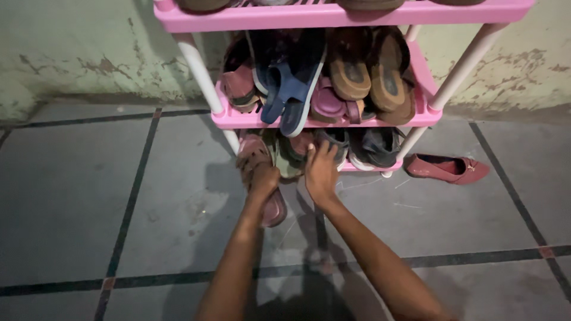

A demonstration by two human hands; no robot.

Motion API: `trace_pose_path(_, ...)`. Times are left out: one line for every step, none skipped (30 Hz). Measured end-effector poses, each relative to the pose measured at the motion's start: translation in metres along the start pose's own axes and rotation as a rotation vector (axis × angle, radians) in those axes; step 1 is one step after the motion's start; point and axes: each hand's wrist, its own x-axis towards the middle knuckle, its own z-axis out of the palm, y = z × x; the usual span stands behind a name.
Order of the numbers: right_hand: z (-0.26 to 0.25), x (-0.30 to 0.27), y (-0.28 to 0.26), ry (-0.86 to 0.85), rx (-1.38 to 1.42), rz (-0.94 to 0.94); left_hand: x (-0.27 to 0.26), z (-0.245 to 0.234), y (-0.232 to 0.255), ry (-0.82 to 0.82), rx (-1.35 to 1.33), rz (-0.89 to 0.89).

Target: The person organizes a collection of shoes by picking up pairs from the floor and placing them onto a pink three-tier shoe rack. They handle various types of footwear including sandals, flats, and sneakers, arranging them on the shelves.

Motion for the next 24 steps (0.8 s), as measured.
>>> trace_pose_path(-0.007,-0.005,-0.005,0.002,-0.016,-0.056,0.001,0.002,-0.001,-0.012,-0.032,0.001)
trace_pose_path(-0.014,-0.012,-0.006,0.004,-0.029,-0.111,0.001,0.002,-0.002,-0.024,-0.062,0.004)
trace_pose_path(-0.019,-0.017,-0.005,0.006,-0.043,-0.165,0.002,0.003,-0.004,-0.037,-0.092,0.007)
trace_pose_path(-0.023,-0.021,-0.004,-0.104,-0.002,-0.145,0.005,0.003,-0.005,-0.028,-0.143,-0.001)
trace_pose_path(-0.028,-0.023,-0.001,-0.215,0.039,-0.125,0.009,0.004,-0.005,-0.019,-0.194,-0.009)
trace_pose_path(-0.028,-0.029,0.001,-0.333,0.084,-0.106,0.004,0.002,-0.009,-0.013,-0.240,-0.024)
trace_pose_path(-0.030,-0.036,0.005,-0.354,0.095,-0.116,-0.002,0.000,-0.008,0.037,-0.296,-0.100)
trace_pose_path(-0.033,-0.039,0.008,-0.367,0.106,-0.131,0.000,-0.002,-0.002,0.094,-0.350,-0.170)
trace_pose_path(-0.035,-0.043,0.011,-0.381,0.116,-0.146,0.000,-0.006,0.003,0.152,-0.405,-0.241)
trace_pose_path(-0.035,-0.046,0.012,-0.430,0.122,-0.156,0.004,-0.012,0.009,0.160,-0.267,-0.221)
trace_pose_path(-0.033,-0.052,0.013,-0.479,0.128,-0.167,0.007,-0.022,0.015,0.174,-0.196,-0.235)
trace_pose_path(-0.031,-0.055,0.016,-0.529,0.133,-0.174,0.008,-0.034,0.026,0.197,-0.150,-0.276)
trace_pose_path(-0.028,-0.056,0.018,-0.668,0.162,-0.044,0.007,-0.049,0.035,0.229,-0.144,-0.342)
trace_pose_path(-0.021,-0.059,0.019,-0.804,0.193,0.091,0.005,-0.066,0.043,0.249,-0.158,-0.411)
trace_pose_path(-0.013,-0.061,0.021,-0.937,0.222,0.229,0.008,-0.082,0.052,0.263,-0.174,-0.461)
trace_pose_path(-0.003,-0.064,0.024,-0.892,0.300,0.199,0.009,-0.098,0.062,0.265,-0.190,-0.504)
trace_pose_path(0.010,-0.066,0.027,-0.846,0.378,0.169,0.011,-0.112,0.070,0.251,-0.214,-0.531)
trace_pose_path(0.023,-0.067,0.032,-0.796,0.458,0.139,0.012,-0.125,0.076,0.239,-0.239,-0.552)
trace_pose_path(0.036,-0.066,0.038,-0.815,0.618,0.184,0.015,-0.135,0.083,0.168,-0.272,-0.582)
trace_pose_path(0.048,-0.063,0.044,-0.830,0.779,0.228,0.019,-0.144,0.090,0.098,-0.306,-0.611)
trace_pose_path(0.060,-0.061,0.050,-0.843,0.940,0.273,0.023,-0.153,0.097,0.027,-0.338,-0.639)
trace_pose_path(0.070,-0.058,0.054,-0.800,0.936,0.274,0.024,-0.162,0.104,0.052,-0.307,-0.625)
trace_pose_path(0.079,-0.055,0.056,-0.756,0.931,0.276,0.022,-0.173,0.113,0.077,-0.276,-0.612)
trace_pose_path(0.085,-0.054,0.056,-0.715,0.928,0.278,0.020,-0.187,0.121,0.102,-0.243,-0.599)
